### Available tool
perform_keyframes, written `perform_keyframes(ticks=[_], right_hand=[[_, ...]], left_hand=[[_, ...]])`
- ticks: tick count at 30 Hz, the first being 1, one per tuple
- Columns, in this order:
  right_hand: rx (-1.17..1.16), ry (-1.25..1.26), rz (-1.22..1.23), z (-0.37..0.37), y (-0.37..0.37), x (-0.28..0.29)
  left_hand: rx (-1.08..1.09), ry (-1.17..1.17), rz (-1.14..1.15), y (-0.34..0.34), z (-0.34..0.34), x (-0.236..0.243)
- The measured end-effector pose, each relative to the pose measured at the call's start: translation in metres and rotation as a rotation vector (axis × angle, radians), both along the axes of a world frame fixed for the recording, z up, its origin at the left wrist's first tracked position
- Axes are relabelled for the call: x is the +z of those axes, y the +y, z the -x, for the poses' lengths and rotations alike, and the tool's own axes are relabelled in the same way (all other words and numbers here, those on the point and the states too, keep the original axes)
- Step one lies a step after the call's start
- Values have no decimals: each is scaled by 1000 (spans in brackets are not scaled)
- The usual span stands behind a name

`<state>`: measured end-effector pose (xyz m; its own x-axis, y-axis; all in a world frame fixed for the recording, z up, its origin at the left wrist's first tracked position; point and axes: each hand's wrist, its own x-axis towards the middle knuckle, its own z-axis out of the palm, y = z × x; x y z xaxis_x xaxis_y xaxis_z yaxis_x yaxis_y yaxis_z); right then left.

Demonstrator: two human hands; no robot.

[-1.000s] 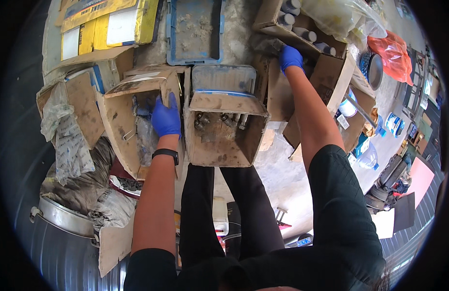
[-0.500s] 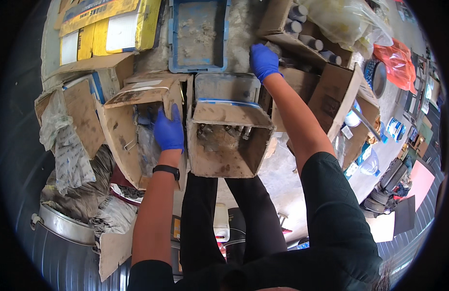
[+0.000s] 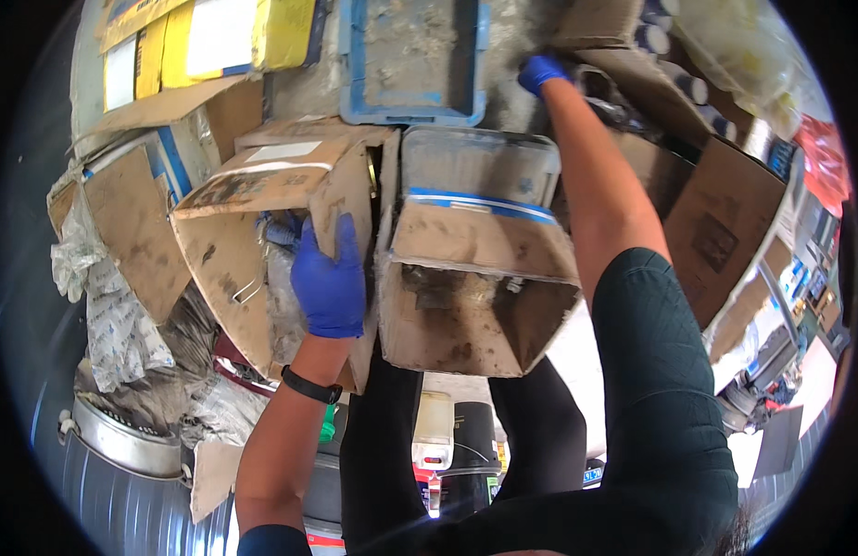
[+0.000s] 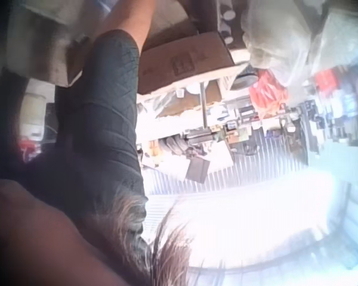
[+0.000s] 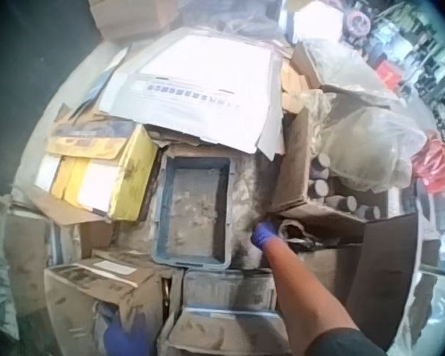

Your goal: The person sorts small metal parts and hardware from cardboard boxes and plastic bins into a blue plastic container. They move items between containers, open and close lids, and carry the blue bin across the floor to a different area.

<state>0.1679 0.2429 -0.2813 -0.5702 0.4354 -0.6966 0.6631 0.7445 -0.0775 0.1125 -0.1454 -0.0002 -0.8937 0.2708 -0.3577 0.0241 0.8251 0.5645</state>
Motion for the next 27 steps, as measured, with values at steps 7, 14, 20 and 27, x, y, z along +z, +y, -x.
perform_keyframes(ticks=[7, 14, 20, 27], right_hand=[[-119, -83, 84, 9, -21, 28], [-499, 452, 257, -8, -67, 110], [-610, 799, 645, 33, -94, 155], [-447, 460, 224, 76, -102, 152]], left_hand=[[-28, 39, -4, -3, 3, 4], [-26, 103, 114, -14, 1, -7], [-39, 40, 188, -3, 3, 2], [-55, 26, 166, 1, 4, 8]])
